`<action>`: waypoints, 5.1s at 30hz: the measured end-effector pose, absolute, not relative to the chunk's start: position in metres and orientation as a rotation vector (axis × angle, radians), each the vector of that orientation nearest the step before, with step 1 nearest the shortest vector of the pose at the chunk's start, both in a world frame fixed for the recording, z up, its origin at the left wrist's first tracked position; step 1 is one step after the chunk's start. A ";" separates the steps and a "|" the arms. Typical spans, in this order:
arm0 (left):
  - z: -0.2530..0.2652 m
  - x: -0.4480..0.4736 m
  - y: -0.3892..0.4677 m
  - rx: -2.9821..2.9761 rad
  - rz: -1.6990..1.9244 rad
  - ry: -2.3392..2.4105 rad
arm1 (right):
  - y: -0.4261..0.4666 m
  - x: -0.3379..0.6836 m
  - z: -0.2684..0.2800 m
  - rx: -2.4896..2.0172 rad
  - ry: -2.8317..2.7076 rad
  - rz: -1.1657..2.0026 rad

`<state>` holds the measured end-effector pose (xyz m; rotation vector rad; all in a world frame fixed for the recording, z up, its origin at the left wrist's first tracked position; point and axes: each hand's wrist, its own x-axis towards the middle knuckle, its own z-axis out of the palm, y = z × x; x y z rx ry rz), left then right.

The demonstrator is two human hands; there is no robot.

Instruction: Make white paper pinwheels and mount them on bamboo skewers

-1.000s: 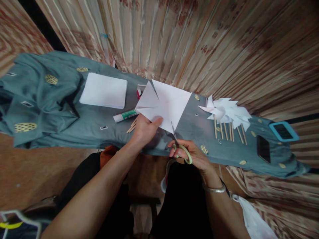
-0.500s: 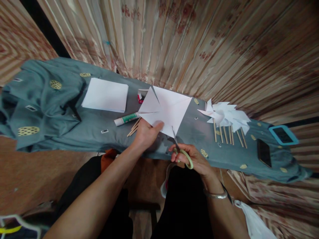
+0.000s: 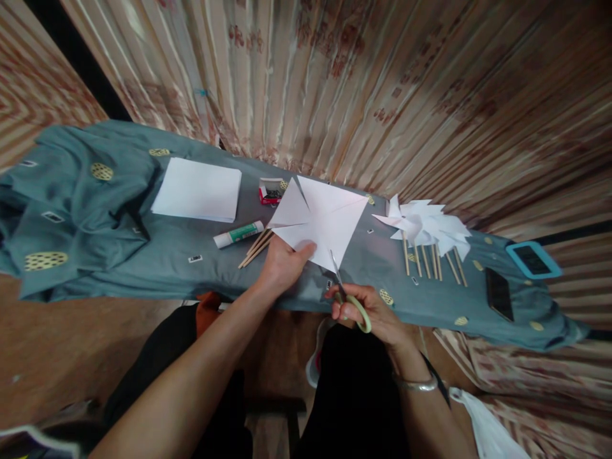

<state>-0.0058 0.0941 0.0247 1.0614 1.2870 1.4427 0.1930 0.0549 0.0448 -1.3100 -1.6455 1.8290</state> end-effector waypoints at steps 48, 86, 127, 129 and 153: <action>0.022 0.012 0.099 1.007 1.428 1.270 | 0.052 0.207 0.040 -1.457 -1.478 1.768; 0.027 0.015 0.093 0.965 1.376 1.229 | 0.051 0.204 0.036 -1.467 -1.362 1.785; 0.025 0.019 0.091 0.940 1.318 1.201 | 0.052 0.202 0.036 -1.476 -1.376 1.718; 0.025 0.019 0.090 0.947 1.324 1.201 | 0.052 0.202 0.037 -1.473 -1.387 1.709; 0.027 0.020 0.088 0.990 1.285 1.202 | 0.053 0.200 0.040 -1.496 -1.441 1.636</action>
